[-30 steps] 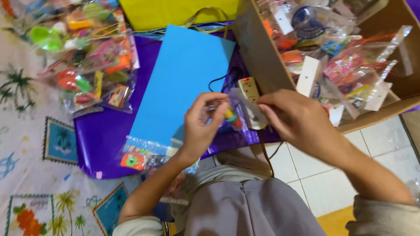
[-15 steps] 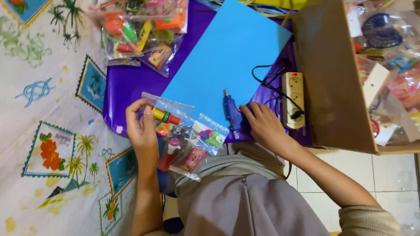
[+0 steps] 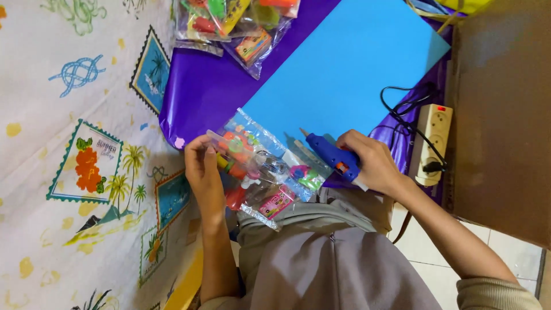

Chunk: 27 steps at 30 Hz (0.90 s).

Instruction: The person uses a hot glue gun to seal small plastic bags containing toys, handling them one at a time on a table.

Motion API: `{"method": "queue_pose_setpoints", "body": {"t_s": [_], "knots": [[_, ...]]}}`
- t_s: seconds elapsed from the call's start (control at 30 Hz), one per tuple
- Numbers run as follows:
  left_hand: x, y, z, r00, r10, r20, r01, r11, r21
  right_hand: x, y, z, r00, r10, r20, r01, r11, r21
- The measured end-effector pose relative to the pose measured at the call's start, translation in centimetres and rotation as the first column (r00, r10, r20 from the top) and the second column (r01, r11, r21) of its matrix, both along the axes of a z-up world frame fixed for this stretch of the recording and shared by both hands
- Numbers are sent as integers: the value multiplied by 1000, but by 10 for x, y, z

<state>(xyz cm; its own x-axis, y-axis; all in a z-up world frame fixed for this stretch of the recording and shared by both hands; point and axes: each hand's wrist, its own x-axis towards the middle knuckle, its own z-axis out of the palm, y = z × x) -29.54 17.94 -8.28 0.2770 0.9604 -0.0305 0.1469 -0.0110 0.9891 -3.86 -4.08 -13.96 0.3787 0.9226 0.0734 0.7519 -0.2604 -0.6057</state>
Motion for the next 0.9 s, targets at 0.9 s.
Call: {"method": "queue_pose_setpoints", "body": {"t_s": [0.9], "knots": [[-25, 10, -37, 996, -5, 91, 18, 991, -134, 11, 83, -10, 993, 80, -81, -87, 993, -84]]}}
